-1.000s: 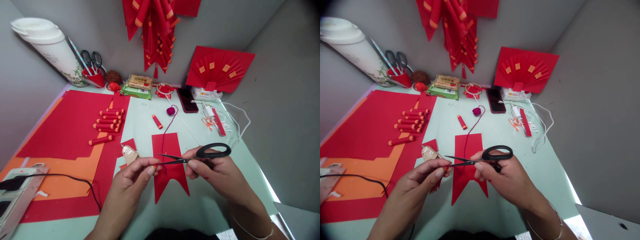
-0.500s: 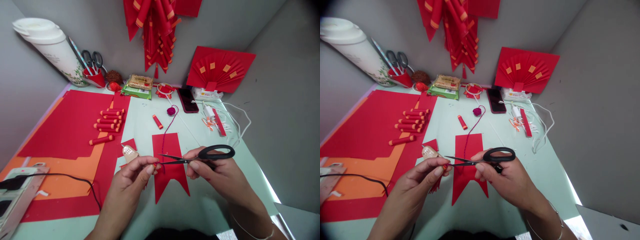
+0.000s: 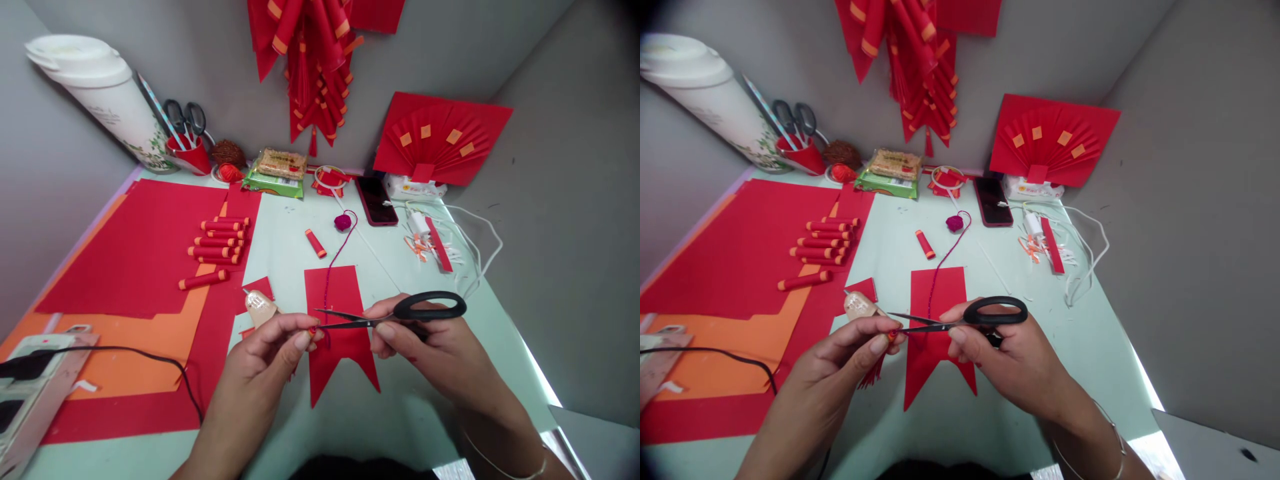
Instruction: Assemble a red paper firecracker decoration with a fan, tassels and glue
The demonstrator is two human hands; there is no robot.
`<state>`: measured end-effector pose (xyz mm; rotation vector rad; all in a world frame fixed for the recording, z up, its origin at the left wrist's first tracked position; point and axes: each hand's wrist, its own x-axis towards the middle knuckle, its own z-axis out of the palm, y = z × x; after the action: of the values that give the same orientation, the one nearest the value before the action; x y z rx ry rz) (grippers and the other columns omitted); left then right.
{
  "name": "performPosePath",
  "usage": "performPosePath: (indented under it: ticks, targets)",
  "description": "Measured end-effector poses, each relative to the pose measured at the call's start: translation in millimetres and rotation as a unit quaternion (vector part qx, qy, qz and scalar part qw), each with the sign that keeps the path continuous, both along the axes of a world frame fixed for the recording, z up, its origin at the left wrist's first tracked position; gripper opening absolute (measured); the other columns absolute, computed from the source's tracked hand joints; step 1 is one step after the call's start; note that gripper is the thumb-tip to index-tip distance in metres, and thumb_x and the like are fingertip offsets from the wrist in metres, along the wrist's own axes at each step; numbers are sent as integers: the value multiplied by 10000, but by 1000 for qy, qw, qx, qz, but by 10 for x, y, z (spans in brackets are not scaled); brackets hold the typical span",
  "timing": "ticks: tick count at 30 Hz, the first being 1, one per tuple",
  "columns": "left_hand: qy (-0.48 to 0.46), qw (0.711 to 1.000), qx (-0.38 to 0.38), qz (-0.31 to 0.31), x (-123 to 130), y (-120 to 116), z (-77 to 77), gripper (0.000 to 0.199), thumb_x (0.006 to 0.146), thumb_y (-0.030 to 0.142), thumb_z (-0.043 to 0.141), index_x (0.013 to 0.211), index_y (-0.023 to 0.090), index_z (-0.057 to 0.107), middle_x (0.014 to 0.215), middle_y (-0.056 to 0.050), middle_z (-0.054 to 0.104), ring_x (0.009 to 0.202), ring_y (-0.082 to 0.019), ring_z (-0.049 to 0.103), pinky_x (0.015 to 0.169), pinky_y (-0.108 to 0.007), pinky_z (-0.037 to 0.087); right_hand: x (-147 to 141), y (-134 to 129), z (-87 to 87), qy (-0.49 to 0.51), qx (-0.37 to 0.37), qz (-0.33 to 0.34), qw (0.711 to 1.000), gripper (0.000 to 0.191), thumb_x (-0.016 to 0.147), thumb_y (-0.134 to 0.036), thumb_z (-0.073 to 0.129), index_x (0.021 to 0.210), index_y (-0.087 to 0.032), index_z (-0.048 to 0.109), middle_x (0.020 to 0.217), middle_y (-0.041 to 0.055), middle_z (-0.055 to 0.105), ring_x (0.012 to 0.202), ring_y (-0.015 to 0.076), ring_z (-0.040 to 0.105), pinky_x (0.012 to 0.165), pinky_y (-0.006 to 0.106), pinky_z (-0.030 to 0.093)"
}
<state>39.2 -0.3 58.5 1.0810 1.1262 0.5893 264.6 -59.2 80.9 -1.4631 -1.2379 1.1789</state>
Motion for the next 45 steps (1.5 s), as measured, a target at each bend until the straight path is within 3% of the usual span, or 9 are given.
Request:
performPosePath:
  ticks: [14,22,26,30,45]
  targets:
    - [12,1000,21,-12,28,18,75,140,867,406,699,965,319,747,925,35,764,925,-160,691,850,-225,542,-1,6,27,-1,-5,18,1000,133,976,-299,610,1038,-278,725,763,-27,700,715,120,660,659,216,539]
    - [89,989,119,-12,32,-5,49,111,852,363,681,924,344,763,914,52,764,871,-147,700,786,-201,557,7,21,49,-12,-14,30,999,143,969,-249,597,1028,-262,727,752,-30,688,704,114,647,656,204,532]
    - [116,973,195,-38,45,-19,13,121,863,318,660,932,348,755,932,58,769,875,-142,697,777,-196,546,50,52,38,-10,-62,34,997,135,954,-262,615,909,-222,736,736,-21,679,665,106,619,639,201,521]
    - [136,965,220,-48,60,-30,-6,114,860,310,659,927,337,746,926,55,773,867,-146,700,760,-208,543,128,96,-10,34,-130,60,989,291,957,-323,613,723,-179,710,704,2,680,631,102,604,624,203,513]
    - [148,945,286,-61,41,-52,-47,105,890,278,645,951,333,711,938,57,756,876,-149,699,803,-257,530,98,138,-18,67,-173,69,980,328,955,-305,598,680,-161,703,681,15,690,597,96,580,615,209,490]
